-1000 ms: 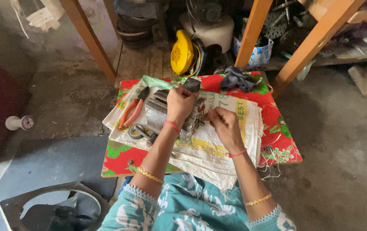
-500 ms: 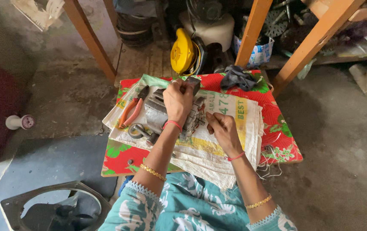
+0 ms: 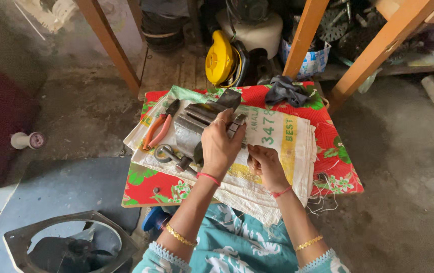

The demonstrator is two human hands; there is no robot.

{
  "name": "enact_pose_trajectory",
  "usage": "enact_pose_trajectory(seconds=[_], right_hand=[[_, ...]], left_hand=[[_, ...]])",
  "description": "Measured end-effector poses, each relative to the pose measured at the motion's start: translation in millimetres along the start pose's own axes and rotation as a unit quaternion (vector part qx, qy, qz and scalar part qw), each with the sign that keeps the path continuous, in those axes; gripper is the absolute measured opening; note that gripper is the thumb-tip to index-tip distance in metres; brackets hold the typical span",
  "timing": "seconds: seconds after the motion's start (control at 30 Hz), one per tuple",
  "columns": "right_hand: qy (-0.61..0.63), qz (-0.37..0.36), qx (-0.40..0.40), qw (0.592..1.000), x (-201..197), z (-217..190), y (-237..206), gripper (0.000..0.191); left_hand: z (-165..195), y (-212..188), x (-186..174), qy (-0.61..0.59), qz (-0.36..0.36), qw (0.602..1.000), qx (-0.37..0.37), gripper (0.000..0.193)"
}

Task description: The person sits on the floor and uses a small metal tool to scrape and clean the surface of a cylindrical mechanical part clamped in a bench vise. The person repeatedly scrapes the part's surface and rotates it to access different areas.

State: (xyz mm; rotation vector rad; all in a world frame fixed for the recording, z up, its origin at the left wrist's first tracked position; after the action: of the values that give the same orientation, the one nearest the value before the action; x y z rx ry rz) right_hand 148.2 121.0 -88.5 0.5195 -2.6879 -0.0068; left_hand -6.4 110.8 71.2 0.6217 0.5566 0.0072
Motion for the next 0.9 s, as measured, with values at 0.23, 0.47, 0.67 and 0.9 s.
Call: enact_pose_trajectory(seconds=[0.23,0.47,0.67,0.9], right_hand=[[0.219,-0.061,0.006,0.974,-7,36,22,0.04],[0.23,-0.077,0.013,0.97,-12,44,23,0.04],[0.235,-0.057,0.021,0.97,-15,48,25,0.038],[0.239,-0.073,0.021,0.968,-15,50,28,0.038]], left_hand=[[-6,-6,13,0.078,0.03,0.996,-0.038,0.052],[-9,-6,12,0.067,0.016,0.995,-0.066,0.058],[2,-6,15,0.162,0.018,0.985,-0.061,0.048],[13,-15,4,0.135,0.053,0.989,-0.008,0.057]])
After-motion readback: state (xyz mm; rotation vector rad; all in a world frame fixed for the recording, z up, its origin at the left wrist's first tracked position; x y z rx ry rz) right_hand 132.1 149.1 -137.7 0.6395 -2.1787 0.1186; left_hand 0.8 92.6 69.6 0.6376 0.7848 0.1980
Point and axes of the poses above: each hand's wrist, its own y-axis towards the middle knuckle, its own x-axis out of the palm, z = x × y, the point moved 7 cm from there along y, towards the middle knuckle, and after that the axes turned 13 degrees about -z, right-handed, at the moved point
